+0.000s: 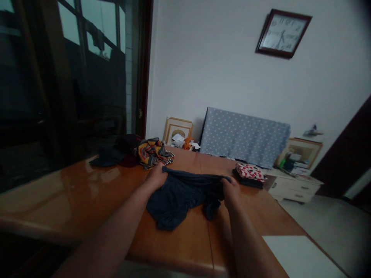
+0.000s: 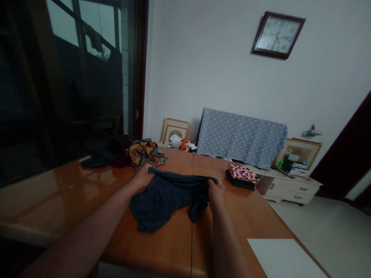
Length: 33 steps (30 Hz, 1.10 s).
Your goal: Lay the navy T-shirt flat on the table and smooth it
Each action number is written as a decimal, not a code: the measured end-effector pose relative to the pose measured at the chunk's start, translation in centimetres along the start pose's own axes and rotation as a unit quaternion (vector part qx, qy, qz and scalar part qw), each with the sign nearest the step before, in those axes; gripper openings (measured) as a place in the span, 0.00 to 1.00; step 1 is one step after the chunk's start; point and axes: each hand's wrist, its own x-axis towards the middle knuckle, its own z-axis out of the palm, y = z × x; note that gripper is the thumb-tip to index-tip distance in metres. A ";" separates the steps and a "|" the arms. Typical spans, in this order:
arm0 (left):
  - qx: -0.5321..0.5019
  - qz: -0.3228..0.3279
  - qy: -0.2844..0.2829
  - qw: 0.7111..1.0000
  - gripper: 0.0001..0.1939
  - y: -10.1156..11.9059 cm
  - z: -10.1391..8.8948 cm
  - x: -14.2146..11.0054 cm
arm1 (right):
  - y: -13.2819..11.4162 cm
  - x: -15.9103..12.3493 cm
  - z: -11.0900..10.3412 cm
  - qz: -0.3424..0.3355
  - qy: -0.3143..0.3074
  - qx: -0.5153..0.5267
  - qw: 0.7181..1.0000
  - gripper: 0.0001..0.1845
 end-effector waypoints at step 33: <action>-0.614 0.077 -0.050 0.784 0.17 10.3 -16.4 -6.6 | -15.5 -5.4 -5.9 0.028 -0.279 0.342 0.897 0.09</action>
